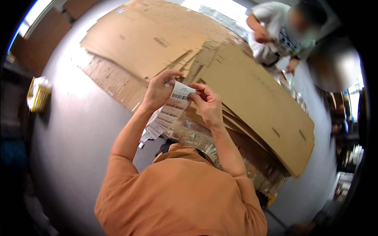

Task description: The person applies shipping labels to a stack of flat cardboard boxes. They peel individual labels from a roll and place them on the top box, then move the labeled box to a separate pile. A coworker is visible in the background performing similar labeling tasks.

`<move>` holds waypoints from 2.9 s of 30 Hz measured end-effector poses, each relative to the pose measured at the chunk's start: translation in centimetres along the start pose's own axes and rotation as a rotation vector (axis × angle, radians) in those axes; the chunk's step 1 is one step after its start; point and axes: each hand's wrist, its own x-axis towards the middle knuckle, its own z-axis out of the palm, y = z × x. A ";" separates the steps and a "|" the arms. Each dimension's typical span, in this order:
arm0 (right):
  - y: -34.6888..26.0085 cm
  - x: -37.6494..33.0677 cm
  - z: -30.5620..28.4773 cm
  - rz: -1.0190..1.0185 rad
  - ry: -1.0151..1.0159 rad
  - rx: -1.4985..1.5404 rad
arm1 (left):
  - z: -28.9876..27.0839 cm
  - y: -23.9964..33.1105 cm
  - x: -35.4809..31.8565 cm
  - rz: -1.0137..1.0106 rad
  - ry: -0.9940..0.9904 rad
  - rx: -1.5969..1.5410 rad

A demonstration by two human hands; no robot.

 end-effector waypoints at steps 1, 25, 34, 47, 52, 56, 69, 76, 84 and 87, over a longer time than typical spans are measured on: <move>-0.2 -0.3 -0.8 -0.014 0.060 0.001 | 1.1 -0.1 0.9 -0.001 -0.086 -0.052; -1.9 7.5 -22.8 0.082 0.523 -0.409 | 15.8 -6.4 6.4 0.224 -0.330 0.420; 2.3 15.9 -25.6 0.164 0.577 -0.596 | 15.9 -6.5 6.4 0.238 -0.308 0.410; 2.5 17.8 -24.4 0.125 0.647 -0.866 | 16.0 -6.8 6.4 0.268 -0.292 0.439; 1.8 18.0 -23.4 0.149 0.576 -1.140 | 16.0 -6.7 6.4 0.261 -0.294 0.444; 0.8 17.5 -21.7 0.197 0.655 -1.422 | 15.9 -7.0 6.3 0.264 -0.300 0.450; 2.4 -0.7 -10.0 -0.096 0.063 -0.113 | 8.8 -4.0 3.5 0.035 -0.139 0.226; -0.6 -3.5 -7.1 -0.050 0.079 -0.053 | 6.6 -0.7 0.7 0.136 -0.184 0.245; -2.1 -6.0 -7.7 -0.042 0.098 0.001 | 8.2 2.6 -1.5 0.161 -0.365 0.072; -3.0 -6.8 -9.0 -0.029 0.098 -0.070 | 9.6 2.6 -1.8 0.093 -0.387 0.095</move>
